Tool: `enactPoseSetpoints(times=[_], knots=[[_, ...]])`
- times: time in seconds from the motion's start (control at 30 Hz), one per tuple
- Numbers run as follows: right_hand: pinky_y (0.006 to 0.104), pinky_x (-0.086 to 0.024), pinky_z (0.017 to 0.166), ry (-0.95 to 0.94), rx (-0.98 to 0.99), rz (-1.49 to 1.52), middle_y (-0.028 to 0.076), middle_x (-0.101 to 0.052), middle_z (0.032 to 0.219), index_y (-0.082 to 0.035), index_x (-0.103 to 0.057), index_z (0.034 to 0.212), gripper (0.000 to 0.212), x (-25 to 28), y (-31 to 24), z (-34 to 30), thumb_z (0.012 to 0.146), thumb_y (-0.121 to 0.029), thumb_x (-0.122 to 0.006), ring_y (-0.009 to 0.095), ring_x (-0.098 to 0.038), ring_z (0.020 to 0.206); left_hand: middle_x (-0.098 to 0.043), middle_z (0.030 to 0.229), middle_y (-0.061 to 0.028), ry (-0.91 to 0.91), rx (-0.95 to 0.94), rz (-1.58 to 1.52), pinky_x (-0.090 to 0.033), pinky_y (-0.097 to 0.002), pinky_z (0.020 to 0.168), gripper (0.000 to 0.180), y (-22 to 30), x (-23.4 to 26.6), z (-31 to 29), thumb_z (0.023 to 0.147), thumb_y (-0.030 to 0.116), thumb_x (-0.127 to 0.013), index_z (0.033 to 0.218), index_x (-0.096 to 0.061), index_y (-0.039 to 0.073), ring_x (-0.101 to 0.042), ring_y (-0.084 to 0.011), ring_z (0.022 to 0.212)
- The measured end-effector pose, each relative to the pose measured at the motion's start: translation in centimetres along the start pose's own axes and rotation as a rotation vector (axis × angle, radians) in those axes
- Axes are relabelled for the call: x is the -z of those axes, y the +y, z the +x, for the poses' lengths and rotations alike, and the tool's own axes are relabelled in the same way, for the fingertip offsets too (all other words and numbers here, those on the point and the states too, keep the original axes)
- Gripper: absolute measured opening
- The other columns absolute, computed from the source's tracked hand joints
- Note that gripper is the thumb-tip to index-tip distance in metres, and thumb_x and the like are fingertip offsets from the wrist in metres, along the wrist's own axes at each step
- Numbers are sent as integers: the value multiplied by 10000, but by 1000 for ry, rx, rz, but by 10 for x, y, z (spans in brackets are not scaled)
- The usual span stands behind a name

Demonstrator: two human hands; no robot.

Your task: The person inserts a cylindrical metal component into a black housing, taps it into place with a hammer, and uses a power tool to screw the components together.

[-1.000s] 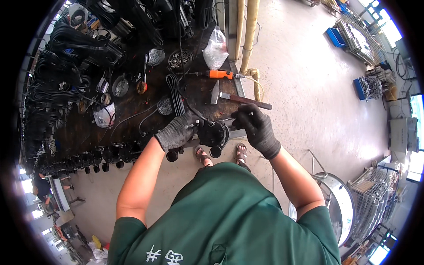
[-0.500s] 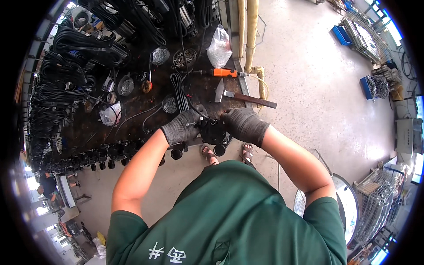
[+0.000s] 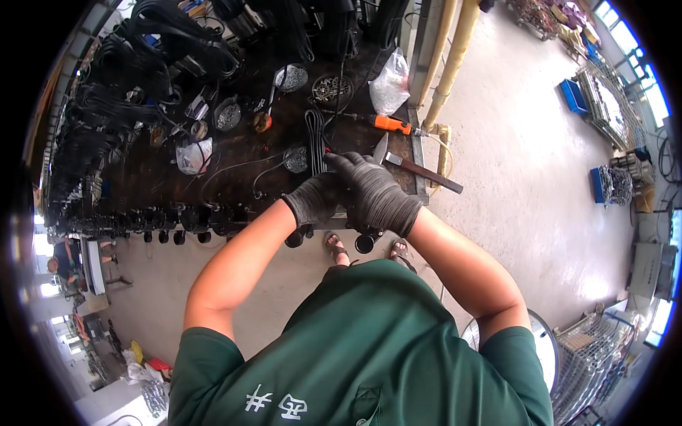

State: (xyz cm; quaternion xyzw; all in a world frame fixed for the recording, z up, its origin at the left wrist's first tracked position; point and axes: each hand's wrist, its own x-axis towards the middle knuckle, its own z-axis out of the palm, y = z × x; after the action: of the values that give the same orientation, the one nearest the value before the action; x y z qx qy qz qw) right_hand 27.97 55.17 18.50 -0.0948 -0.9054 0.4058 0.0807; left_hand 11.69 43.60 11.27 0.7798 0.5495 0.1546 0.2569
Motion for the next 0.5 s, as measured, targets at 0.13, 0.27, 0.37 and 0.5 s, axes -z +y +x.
enactPoseSetpoints(times=[0.13,0.27,0.37,0.5], knots=[[417,-512,1019,68,71,-101,190,-607,1324,-56,-527,1464,598,-3,14,1,925,-180,-756,362,-614,1208,-565,1469,-72,-196,200,245,-402,-381,1182,505,-8,-18,-23,904,139,-650,1406,-612,182,-472,-262,1415],[330,-493,1033,97,-143,574,104,-662,1292,11,-548,1416,452,11,39,-21,1003,-120,-675,189,-608,1188,-686,1155,-132,136,285,300,-557,-359,958,331,-12,-71,-87,903,49,-629,1228,-680,80,-683,-260,1067],[307,-530,980,76,-333,683,101,-715,1189,19,-653,1293,313,21,95,-49,982,-9,-650,168,-654,1094,-689,1051,-88,538,531,-434,-586,-314,855,214,29,-76,-98,942,4,-636,1147,-679,46,-694,-205,920],[313,-565,912,48,-250,424,96,-748,1101,27,-701,1209,269,-5,144,-86,948,54,-642,173,-688,1005,-662,992,-45,890,638,-1030,-566,-305,808,112,81,-77,-69,1024,80,-639,1124,-662,37,-651,-128,914]])
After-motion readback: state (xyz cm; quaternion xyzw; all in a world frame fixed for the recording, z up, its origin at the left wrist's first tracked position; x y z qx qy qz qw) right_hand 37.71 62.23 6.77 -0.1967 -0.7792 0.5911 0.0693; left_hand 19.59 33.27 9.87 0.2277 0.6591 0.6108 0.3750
